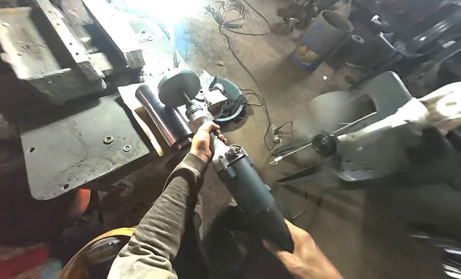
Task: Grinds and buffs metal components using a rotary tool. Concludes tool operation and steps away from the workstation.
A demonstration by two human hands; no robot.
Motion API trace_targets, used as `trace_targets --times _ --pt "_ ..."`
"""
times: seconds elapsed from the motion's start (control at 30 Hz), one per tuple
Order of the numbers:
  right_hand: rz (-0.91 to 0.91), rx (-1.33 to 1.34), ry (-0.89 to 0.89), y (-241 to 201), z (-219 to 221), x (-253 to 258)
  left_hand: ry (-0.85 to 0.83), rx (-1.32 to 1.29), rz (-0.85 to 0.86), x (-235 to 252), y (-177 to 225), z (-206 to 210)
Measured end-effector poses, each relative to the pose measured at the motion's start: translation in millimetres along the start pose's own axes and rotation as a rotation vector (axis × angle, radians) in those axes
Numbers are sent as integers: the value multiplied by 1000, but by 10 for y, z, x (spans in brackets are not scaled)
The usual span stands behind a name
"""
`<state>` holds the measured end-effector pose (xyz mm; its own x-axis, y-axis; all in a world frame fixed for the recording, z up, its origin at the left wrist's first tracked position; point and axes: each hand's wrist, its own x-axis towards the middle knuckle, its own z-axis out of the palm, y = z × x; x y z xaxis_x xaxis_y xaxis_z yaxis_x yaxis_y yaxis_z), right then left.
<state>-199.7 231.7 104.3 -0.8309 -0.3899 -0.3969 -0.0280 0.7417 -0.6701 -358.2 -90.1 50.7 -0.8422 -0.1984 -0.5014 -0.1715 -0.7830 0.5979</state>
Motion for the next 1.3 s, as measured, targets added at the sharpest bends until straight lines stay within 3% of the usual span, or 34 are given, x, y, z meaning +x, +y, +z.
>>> trace_targets --times 0.4,0.7,1.0,1.3 --pt "-11 -94 -112 -219 69 -96 -107 21 139 -503 165 -433" --pt "-27 -131 -172 -232 129 -45 29 -60 176 -596 217 -581" --pt "-36 -85 -126 -316 -52 10 -4 10 193 -395 271 -322" --pt "-42 11 -79 -214 -93 105 0 -63 60 -104 191 -11"
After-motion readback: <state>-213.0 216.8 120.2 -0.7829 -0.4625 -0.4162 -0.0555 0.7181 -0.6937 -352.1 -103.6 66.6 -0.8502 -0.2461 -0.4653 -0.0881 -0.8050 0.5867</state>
